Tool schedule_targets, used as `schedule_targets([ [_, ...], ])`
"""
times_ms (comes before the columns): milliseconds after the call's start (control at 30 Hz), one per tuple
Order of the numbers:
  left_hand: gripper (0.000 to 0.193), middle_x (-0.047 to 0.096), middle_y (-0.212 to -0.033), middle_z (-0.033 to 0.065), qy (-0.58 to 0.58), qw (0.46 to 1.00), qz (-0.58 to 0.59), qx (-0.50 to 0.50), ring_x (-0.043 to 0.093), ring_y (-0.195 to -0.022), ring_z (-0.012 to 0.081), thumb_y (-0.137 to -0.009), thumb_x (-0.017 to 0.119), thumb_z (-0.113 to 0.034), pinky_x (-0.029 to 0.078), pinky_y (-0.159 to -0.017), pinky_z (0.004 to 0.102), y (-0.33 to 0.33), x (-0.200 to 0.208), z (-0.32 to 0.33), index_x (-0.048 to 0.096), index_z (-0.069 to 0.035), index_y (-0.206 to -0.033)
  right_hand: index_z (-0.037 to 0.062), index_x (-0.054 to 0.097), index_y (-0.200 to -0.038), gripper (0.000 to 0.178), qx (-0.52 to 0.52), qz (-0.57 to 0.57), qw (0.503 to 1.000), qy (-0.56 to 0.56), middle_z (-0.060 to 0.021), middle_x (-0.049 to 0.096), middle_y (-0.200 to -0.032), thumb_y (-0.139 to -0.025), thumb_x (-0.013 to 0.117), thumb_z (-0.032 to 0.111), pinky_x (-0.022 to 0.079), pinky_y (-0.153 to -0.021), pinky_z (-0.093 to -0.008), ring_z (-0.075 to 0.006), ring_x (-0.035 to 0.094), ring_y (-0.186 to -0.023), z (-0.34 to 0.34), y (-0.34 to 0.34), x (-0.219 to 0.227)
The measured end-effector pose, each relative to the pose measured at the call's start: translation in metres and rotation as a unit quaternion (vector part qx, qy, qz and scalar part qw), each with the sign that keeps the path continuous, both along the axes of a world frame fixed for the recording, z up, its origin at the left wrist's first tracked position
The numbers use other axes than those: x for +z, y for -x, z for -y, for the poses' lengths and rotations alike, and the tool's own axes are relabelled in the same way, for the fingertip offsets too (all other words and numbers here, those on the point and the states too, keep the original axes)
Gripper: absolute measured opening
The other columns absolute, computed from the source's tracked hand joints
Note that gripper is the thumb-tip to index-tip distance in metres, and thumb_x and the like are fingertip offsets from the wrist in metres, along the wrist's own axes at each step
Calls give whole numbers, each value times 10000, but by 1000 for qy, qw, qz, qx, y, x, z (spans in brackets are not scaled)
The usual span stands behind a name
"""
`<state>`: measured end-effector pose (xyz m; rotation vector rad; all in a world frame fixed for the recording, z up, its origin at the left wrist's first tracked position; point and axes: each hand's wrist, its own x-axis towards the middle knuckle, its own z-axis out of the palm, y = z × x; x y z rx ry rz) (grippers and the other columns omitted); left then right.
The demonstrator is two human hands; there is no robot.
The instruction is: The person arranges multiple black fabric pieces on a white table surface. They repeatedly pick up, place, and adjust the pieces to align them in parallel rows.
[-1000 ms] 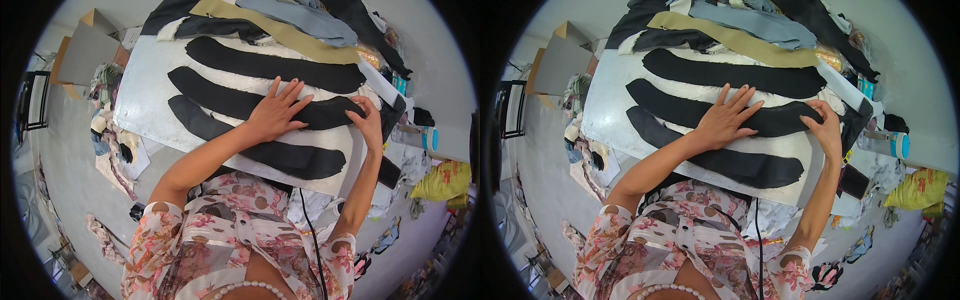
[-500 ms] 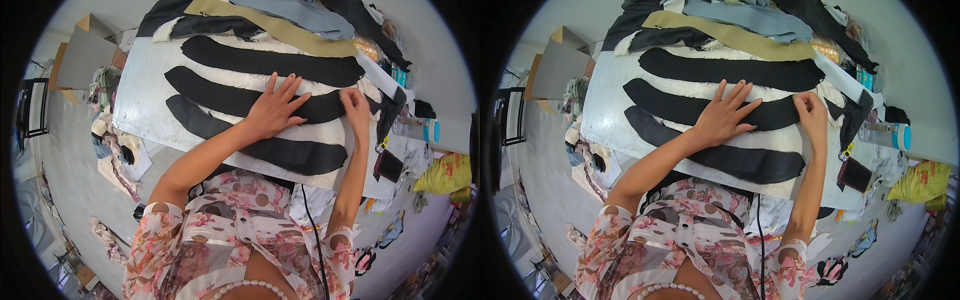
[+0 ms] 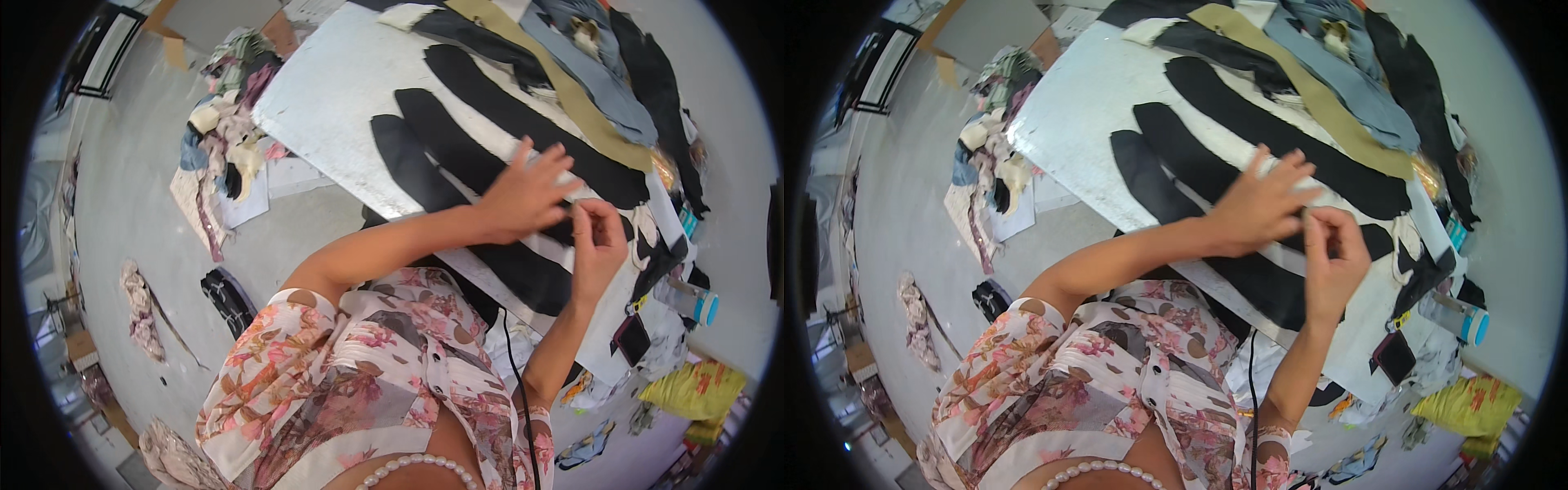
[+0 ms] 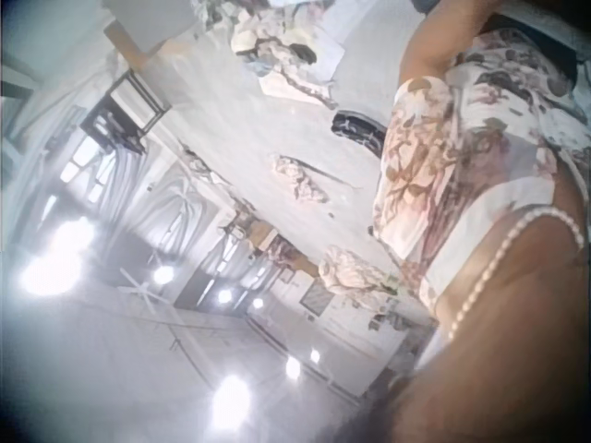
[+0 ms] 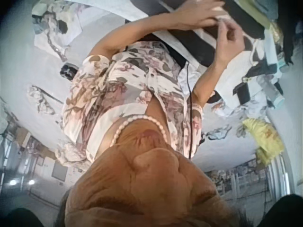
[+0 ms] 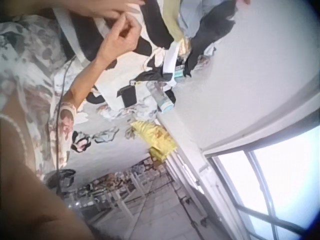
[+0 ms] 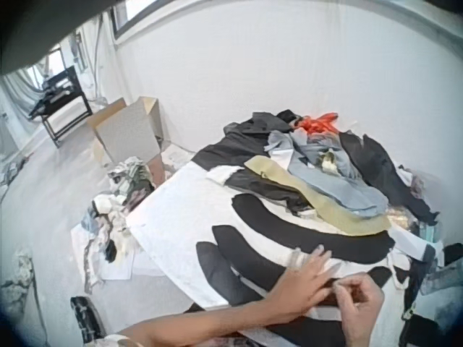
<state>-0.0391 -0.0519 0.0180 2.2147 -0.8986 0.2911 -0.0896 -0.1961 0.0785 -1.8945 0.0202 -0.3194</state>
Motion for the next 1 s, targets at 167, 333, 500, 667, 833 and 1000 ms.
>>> schedule_targets([
  [167,198,694,-1099,115,218,923,-29,314,575,-1200,303,-953,575,-167,420,-1008,373,-4,-4,-139,697,-43,-1047,25,669,-890,73,164,8,986,39,-59,640,-777,-825,702,28,441,-544,-253,-116,559,-579,-97,-17,-17],
  [333,225,673,-1135,181,253,877,-68,403,563,-1196,338,-937,567,-181,425,-993,405,8,-25,-206,709,-76,-1077,40,630,-871,218,213,91,939,256,-98,598,-788,-745,781,134,498,-652,-377,-284,626,-734,-171,-44,-57],
  [500,243,665,-1160,115,206,906,-79,360,517,-1255,338,-973,529,-245,287,-1082,484,22,-31,-209,704,-93,-1049,30,604,-797,111,214,95,916,325,-114,588,-781,-822,684,103,500,-665,-405,-312,622,-739,-178,-50,-69],
  [667,318,617,-1235,129,123,934,-55,331,425,-1332,352,-991,492,-299,171,-1102,596,20,-39,-194,643,-102,-1189,33,617,-804,122,228,87,905,348,-126,590,-788,-889,597,119,491,-655,-419,-322,622,-738,-175,-51,-64],
  [833,451,457,-1401,208,-39,942,-20,334,316,-1386,393,-939,574,-263,158,-1099,645,19,-41,-178,514,-132,-1367,27,621,-813,133,240,87,893,370,-137,610,-801,-900,566,111,499,-661,-426,-329,637,-741,-174,-54,-63],
  [1000,556,368,-1487,203,-94,934,-36,343,285,-1415,380,-915,588,-191,152,-1127,609,21,-40,-177,424,-164,-1446,-5,670,-950,160,180,-110,974,83,-111,679,-797,-933,577,123,497,-629,-295,-191,656,-674,-151,-55,-49],
])
